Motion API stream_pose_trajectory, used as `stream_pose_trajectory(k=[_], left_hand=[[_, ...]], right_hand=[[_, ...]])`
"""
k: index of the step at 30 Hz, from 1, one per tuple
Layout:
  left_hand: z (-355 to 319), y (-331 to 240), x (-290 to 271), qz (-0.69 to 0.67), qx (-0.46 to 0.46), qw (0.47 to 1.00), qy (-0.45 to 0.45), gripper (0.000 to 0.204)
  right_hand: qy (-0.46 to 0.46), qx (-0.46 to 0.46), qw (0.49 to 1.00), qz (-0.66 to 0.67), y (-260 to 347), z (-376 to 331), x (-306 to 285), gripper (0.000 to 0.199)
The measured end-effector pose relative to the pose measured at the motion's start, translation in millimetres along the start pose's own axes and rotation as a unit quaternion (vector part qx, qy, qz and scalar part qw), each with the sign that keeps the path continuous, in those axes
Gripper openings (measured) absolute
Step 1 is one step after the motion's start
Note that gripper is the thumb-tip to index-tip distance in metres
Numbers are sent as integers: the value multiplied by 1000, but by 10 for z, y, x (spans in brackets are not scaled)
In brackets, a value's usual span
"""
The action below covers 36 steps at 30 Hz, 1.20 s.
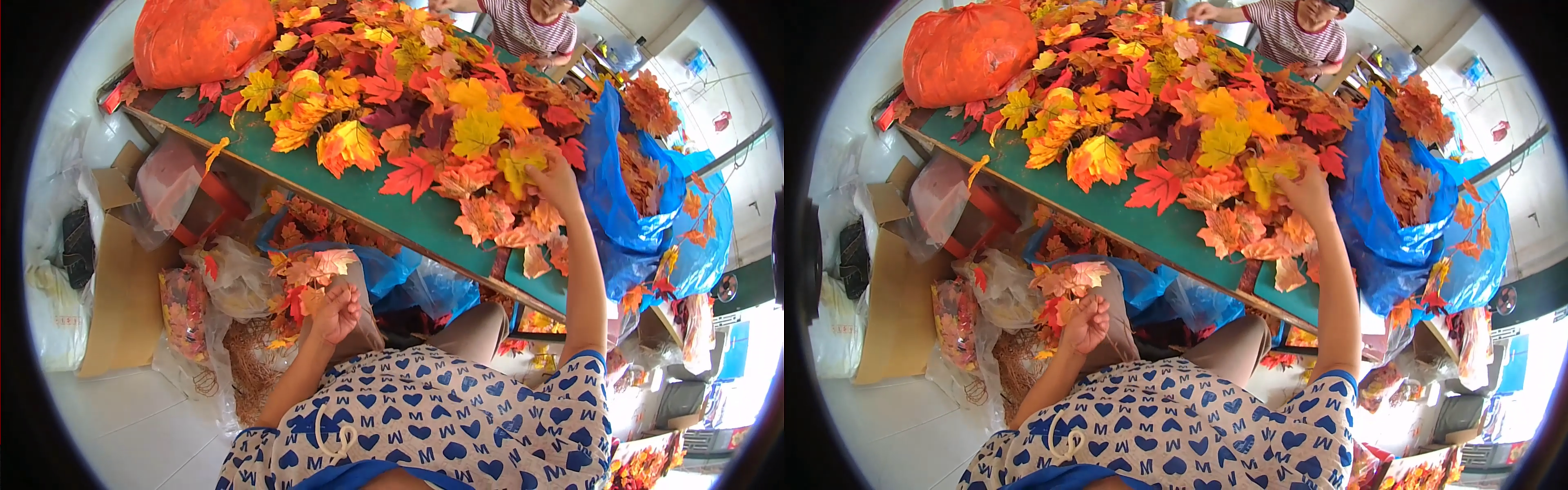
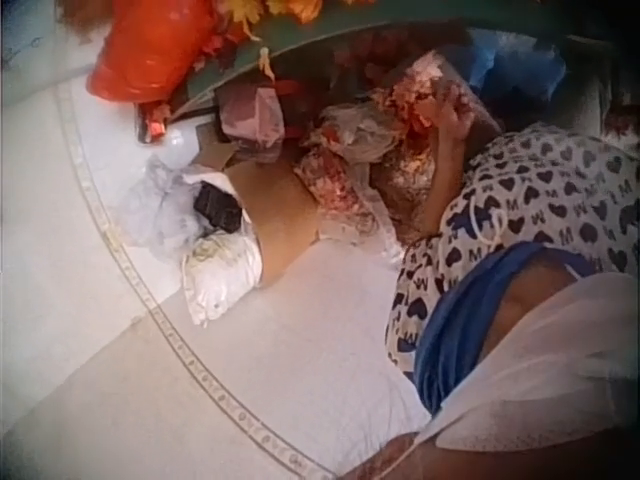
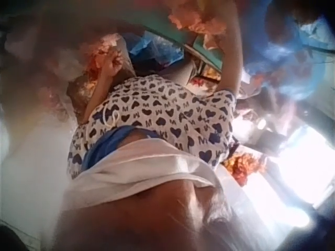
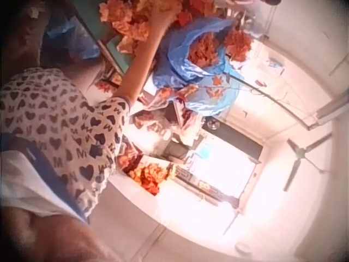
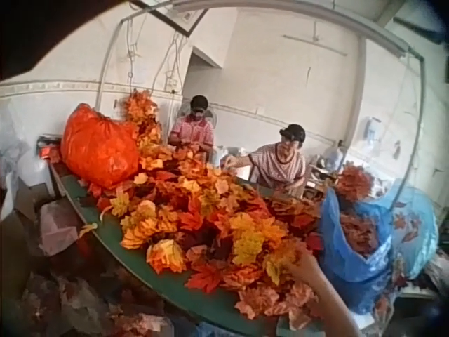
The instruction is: The person assembles a decorative garland by attaching artificial maple leaves onto a plastic stem by hand.
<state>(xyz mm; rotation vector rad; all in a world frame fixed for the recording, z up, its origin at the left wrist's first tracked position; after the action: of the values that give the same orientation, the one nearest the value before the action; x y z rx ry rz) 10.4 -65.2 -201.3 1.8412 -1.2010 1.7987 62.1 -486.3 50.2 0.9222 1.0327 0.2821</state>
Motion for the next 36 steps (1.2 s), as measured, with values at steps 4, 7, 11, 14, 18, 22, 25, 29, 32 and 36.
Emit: stream_pose_trajectory(k=[4, 7, 11, 14, 18, 22, 25, 29, 32, 36], left_hand=[[-71, -68, 496, 5, 39, 999, 16, 12], [-105, -57, 743, 39, 54, 998, 3, 13], [-90, -8, 942, 116, 46, 992, -8, 18], [-65, 9, 1027, 141, 48, 989, -24, 22], [-66, -4, 1160, 179, 39, 983, -19, 28], [-21, 82, 1243, 179, 27, 983, -16, 37], [-21, 113, 1336, 206, 56, 977, -24, 45], [-20, 193, 1455, 249, 77, 965, -41, 51], [-27, 223, 1506, 271, 96, 956, -60, 50], [-37, 288, 1548, 308, 114, 942, -66, 52]], right_hand=[[-65, -103, 907, -403, 577, -399, -49, 40], [-139, -355, 902, -202, 1132, -677, -11, 31], [-96, -368, 896, -231, 1119, -457, 419, 16], [-2, -373, 859, -351, 859, -186, 607, 14], [-151, -291, 938, -114, 977, -345, -1, 16], [-178, -71, 915, 355, 536, -568, -410, 13], [-87, -9, 846, 526, 256, -964, 37, 5], [61, 114, 828, 546, 289, -1949, 971, 13], [63, 218, 765, 603, 261, -2459, 1384, 16], [90, 248, 658, 705, 255, -2695, 1645, 20]])
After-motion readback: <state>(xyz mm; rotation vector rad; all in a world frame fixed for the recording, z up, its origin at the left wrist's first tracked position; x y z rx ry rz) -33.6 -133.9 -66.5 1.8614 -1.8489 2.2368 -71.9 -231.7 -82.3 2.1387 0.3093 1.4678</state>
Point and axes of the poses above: each hand's wrist, its own z-axis towards the middle knuckle, its own x-axis out of the palm, y = z × x, the point moved 8 cm from there along z, towards the middle knuckle, and after that the axes turned 6 degrees about z, right-handed, at the moved point
